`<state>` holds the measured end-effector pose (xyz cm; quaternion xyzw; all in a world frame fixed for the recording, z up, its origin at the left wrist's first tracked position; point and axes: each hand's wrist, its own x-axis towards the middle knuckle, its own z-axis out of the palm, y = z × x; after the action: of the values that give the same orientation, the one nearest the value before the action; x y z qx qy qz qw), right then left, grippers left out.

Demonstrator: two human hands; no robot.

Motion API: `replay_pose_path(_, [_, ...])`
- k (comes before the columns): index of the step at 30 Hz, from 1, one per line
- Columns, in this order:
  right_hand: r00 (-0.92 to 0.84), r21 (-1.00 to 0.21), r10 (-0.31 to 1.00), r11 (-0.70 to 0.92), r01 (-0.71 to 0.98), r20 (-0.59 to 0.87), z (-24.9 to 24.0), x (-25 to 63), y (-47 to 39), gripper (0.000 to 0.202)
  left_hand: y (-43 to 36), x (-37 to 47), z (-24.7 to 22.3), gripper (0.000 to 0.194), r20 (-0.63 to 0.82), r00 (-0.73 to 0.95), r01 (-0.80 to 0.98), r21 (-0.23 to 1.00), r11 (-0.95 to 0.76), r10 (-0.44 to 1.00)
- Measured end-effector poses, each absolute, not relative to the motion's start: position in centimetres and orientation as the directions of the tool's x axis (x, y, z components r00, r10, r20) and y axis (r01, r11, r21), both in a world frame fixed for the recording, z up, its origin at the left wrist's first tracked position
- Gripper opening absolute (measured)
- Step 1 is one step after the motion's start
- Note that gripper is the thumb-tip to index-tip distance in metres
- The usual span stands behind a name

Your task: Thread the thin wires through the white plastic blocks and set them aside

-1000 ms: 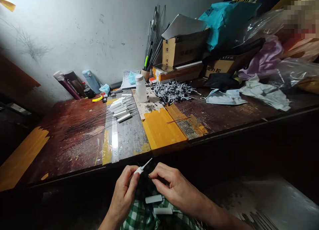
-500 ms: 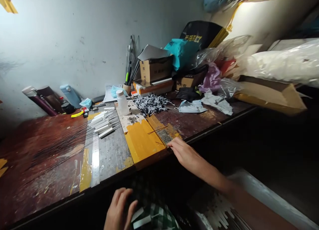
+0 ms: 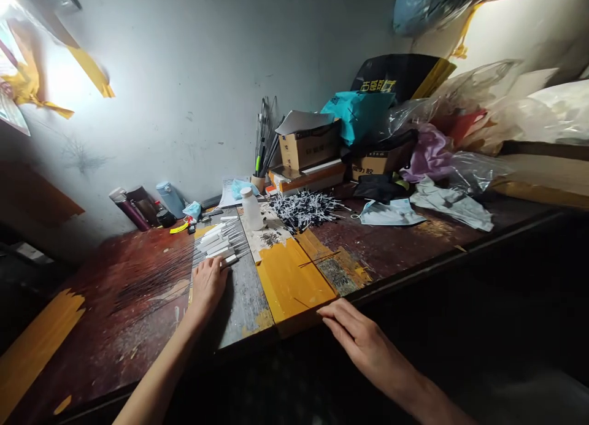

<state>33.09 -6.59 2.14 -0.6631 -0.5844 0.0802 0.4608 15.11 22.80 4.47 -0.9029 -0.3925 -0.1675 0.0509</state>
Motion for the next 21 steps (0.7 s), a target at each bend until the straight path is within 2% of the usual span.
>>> replay_pose_path(3, [0.319, -0.783, 0.860, 0.137, 0.606, 0.397, 1.7, 31.1, -6.5, 0.021, 21.7, 15.1, 5.6, 0.024, 0.315, 0.669, 0.697, 0.049, -0.715, 0.673])
replay_pose_path(4, [0.330, -0.803, 0.862, 0.137, 0.580, 0.385, 1.6, 30.6, -6.4, 0.021, 20.6, 14.8, 6.1, 0.025, 0.297, 0.686, 0.673, 0.086, -0.734, 0.664])
replay_pose_path(6, [0.365, -0.837, 0.858, 0.127, 0.532, 0.362, 1.5, 30.1, -6.1, 0.021, 17.7, 13.4, 6.8, 0.025, 0.208, 0.737, 0.585, 0.278, -0.762, 0.643])
replay_pose_path(7, [0.382, -0.853, 0.856, 0.120, 0.507, 0.347, 1.5, 29.8, -6.0, 0.020, 15.9, 12.4, 7.1, 0.026, 0.126, 0.774, 0.511, 0.457, -0.728, 0.621])
replay_pose_path(9, [0.400, -0.884, 0.862, 0.110, 0.455, 0.313, 1.6, 29.4, -5.7, 0.019, 12.2, 10.3, 7.5, 0.032, -0.094, 0.843, 0.404, 0.762, -0.507, 0.530])
replay_pose_path(11, [0.368, -0.906, 0.885, 0.124, 0.404, 0.285, 2.1, 28.6, -5.5, 0.018, 9.2, 8.5, 7.4, 0.039, -0.245, 0.843, 0.380, 0.901, -0.210, 0.479])
replay_pose_path(12, [0.332, -0.913, 0.900, 0.144, 0.383, 0.282, 2.4, 28.2, -5.3, 0.018, 8.1, 7.9, 7.3, 0.041, -0.292, 0.834, 0.379, 0.920, -0.100, 0.468])
replay_pose_path(14, [0.240, -0.917, 0.926, 0.201, 0.344, 0.292, 3.0, 27.2, -5.1, 0.018, 6.9, 7.1, 6.6, 0.045, -0.326, 0.811, 0.366, 0.930, 0.013, 0.485])
replay_pose_path(18, [0.103, -0.922, 0.952, 0.245, 0.300, 0.287, 3.9, 25.9, -4.8, 0.020, 6.6, 6.7, 4.9, 0.049, -0.299, 0.786, 0.322, 0.945, 0.054, 0.541])
replay_pose_path(21, [0.062, -0.928, 0.968, 0.215, 0.303, 0.244, 4.2, 25.6, -5.0, 0.022, 6.6, 6.5, 3.9, 0.039, -0.255, 0.776, 0.286, 0.957, 0.038, 0.577])
